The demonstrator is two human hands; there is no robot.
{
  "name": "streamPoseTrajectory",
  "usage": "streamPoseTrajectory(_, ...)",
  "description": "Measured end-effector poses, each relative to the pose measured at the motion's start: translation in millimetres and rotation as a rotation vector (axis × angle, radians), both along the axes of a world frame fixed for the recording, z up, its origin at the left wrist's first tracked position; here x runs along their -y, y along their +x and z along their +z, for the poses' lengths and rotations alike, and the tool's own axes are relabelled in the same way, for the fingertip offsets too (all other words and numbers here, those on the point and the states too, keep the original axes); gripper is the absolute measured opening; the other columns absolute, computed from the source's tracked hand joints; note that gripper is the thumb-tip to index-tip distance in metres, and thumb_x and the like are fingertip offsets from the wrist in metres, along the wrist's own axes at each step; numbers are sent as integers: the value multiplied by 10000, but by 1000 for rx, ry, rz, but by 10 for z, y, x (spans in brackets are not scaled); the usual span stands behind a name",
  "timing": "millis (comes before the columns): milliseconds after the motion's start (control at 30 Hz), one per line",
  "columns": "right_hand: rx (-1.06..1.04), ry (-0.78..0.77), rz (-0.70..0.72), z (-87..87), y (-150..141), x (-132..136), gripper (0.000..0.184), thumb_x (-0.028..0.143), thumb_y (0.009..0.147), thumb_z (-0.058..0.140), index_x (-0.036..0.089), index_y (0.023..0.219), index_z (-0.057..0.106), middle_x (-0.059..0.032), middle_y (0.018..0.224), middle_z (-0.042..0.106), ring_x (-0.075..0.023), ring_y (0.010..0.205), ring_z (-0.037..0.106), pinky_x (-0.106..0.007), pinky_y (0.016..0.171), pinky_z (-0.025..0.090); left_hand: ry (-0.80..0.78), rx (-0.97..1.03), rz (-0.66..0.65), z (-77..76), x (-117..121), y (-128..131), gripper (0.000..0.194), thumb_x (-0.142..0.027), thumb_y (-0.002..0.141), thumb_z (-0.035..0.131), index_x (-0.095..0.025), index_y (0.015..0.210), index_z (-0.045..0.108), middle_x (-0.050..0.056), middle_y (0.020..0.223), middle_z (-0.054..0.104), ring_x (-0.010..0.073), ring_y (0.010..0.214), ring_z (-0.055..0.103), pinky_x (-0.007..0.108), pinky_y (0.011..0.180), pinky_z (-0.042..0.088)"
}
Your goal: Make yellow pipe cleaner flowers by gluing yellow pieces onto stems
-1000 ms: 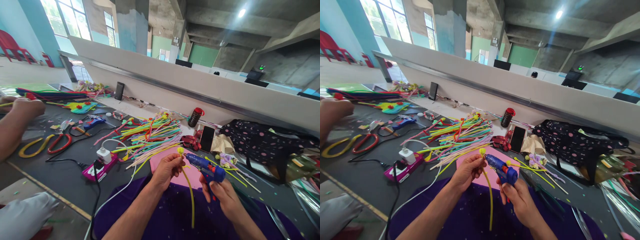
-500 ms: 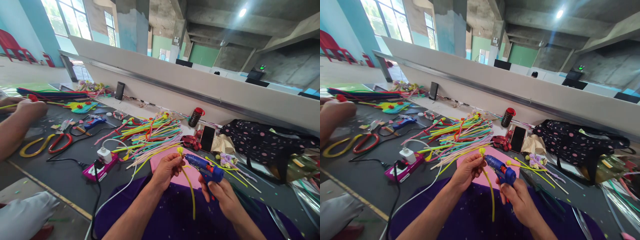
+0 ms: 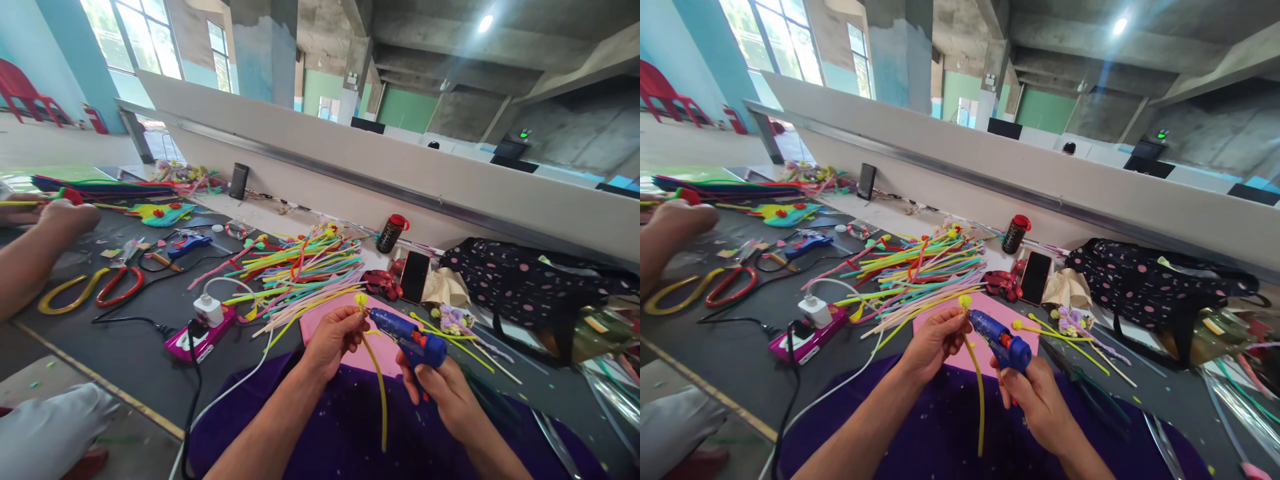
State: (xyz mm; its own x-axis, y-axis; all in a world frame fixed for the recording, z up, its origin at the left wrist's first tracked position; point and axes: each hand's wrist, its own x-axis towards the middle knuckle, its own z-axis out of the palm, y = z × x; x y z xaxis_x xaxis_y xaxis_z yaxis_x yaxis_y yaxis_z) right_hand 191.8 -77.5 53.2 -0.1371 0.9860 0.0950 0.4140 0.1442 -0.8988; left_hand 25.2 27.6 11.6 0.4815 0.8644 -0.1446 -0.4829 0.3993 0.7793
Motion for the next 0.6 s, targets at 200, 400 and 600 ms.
streamPoseTrajectory(200, 15, 44, -7, -11, 7, -8, 391, 421, 880, 335, 120, 891, 584, -7, 538, 517, -148, 527, 491, -288, 558, 356, -14, 9, -17, 15, 5, -11, 215, -326, 667, 669, -143, 771, 625, 11, 646, 608, 25, 398, 428, 157, 361, 249)
streamPoseTrajectory(400, 77, 68, 10, 18, 50, 10, 420, 390, 875, 340, 159, 583, 534, -39, 604, 542, -147, 542, 499, -289, 564, 378, -31, -2, -17, 45, -10, -11, 226, -324, 646, 681, -137, 759, 624, 8, 633, 598, 32, 417, 437, 150, 362, 257)
streamPoseTrajectory(600, 477, 307, -168, 12, 197, 104, 262, 335, 733, 568, 186, 947, 541, -73, 896, 575, -218, 778, 546, -307, 671, 427, -84, 58, 25, 98, -71, -64, 203, -264, 637, 688, -120, 753, 607, -2, 629, 567, 19, 420, 422, 127, 352, 262)
